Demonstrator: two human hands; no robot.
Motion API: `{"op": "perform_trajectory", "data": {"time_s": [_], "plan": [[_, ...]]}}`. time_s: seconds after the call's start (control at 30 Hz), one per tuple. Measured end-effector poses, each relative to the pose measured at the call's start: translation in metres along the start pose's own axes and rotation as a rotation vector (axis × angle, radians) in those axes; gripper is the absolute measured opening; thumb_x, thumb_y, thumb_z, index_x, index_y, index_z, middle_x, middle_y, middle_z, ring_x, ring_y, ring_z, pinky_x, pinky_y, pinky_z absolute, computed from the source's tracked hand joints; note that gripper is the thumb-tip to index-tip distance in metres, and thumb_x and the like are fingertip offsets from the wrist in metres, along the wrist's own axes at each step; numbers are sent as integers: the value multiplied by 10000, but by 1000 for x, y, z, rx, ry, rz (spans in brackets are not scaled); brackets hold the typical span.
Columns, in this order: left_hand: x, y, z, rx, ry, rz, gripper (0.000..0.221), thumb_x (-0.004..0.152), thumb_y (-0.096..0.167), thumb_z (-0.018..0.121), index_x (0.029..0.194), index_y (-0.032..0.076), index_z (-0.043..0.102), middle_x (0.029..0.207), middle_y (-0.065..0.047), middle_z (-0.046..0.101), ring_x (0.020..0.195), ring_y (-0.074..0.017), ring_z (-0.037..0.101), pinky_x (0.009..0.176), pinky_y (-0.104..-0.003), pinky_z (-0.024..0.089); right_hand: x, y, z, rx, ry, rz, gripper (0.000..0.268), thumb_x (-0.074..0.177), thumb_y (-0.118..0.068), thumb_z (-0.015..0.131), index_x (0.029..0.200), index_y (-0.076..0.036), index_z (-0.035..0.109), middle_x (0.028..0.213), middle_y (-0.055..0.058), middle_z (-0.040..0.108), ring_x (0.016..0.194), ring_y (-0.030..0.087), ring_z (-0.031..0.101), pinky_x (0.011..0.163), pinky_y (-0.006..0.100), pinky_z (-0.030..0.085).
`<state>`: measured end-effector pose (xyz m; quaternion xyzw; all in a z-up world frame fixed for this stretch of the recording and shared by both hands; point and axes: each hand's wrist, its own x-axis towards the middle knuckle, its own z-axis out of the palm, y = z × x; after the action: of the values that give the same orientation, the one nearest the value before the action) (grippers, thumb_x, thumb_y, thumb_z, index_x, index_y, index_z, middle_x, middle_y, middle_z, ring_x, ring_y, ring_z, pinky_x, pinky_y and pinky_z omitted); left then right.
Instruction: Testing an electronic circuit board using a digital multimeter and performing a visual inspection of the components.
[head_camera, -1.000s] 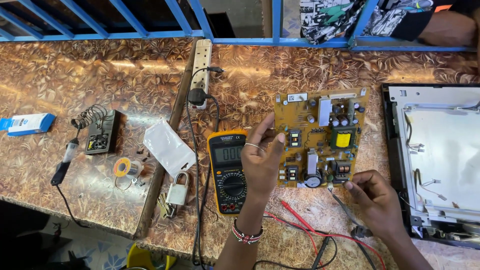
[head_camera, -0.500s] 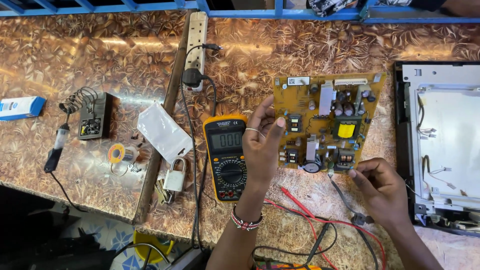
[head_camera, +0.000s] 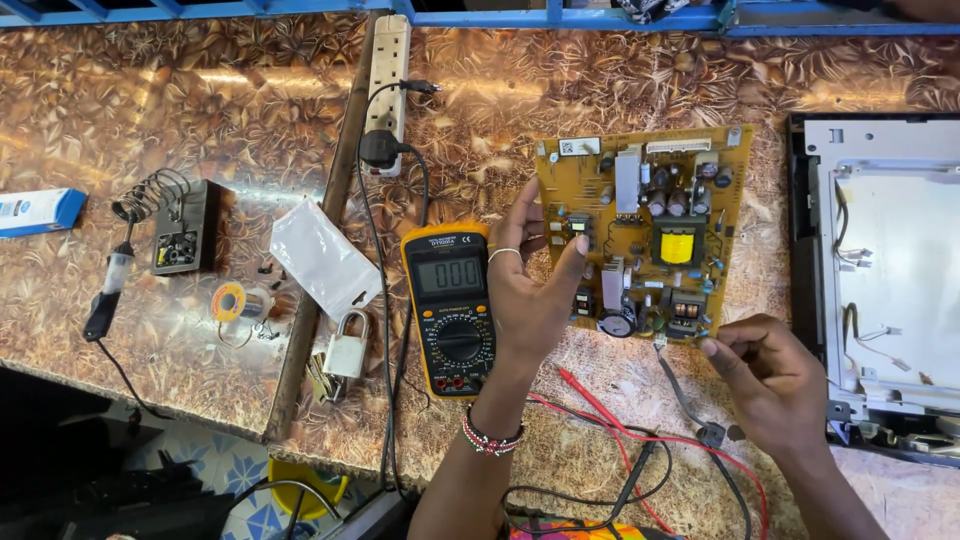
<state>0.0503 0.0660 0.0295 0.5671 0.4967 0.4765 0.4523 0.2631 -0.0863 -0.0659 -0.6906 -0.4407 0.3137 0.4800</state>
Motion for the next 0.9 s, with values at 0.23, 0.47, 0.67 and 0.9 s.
{"op": "perform_trajectory", "data": {"time_s": [0.23, 0.47, 0.67, 0.9], "plan": [[-3, -7, -3, -171, 2, 21, 673, 934, 499, 630, 1499, 150, 518, 1287, -92, 565, 1135, -188, 576, 1025, -311, 530, 0, -4, 0, 11, 15, -5, 115, 943, -97, 752, 1015, -47, 679, 862, 54, 661, 694, 138, 606, 583, 235, 518], [-2, -2, -3, -119, 1, 3, 741, 901, 482, 661, 1534, 150, 465, 1231, -66, 529, 1148, -194, 553, 1069, -314, 529, -3, -1, -3, 13, 31, -51, 132, 924, -163, 765, 962, -68, 681, 845, 45, 663, 582, 106, 545, 474, 213, 472], [-3, -4, 0, -320, 2, 61, 732, 926, 413, 682, 1527, 78, 433, 1356, -157, 594, 1176, -219, 642, 1044, -316, 566, -4, -6, -4, 27, 11, -370, 119, 871, -103, 774, 939, -40, 699, 851, 88, 702, 751, 170, 683, 695, 249, 590], [-3, -5, -1, -398, -15, 88, 708, 942, 311, 696, 1539, 48, 422, 1361, -159, 603, 1202, -228, 634, 1083, -321, 555, -2, 2, -3, 52, -12, -419, 109, 860, -112, 779, 924, -70, 702, 825, 56, 708, 711, 134, 669, 681, 231, 576]]}}
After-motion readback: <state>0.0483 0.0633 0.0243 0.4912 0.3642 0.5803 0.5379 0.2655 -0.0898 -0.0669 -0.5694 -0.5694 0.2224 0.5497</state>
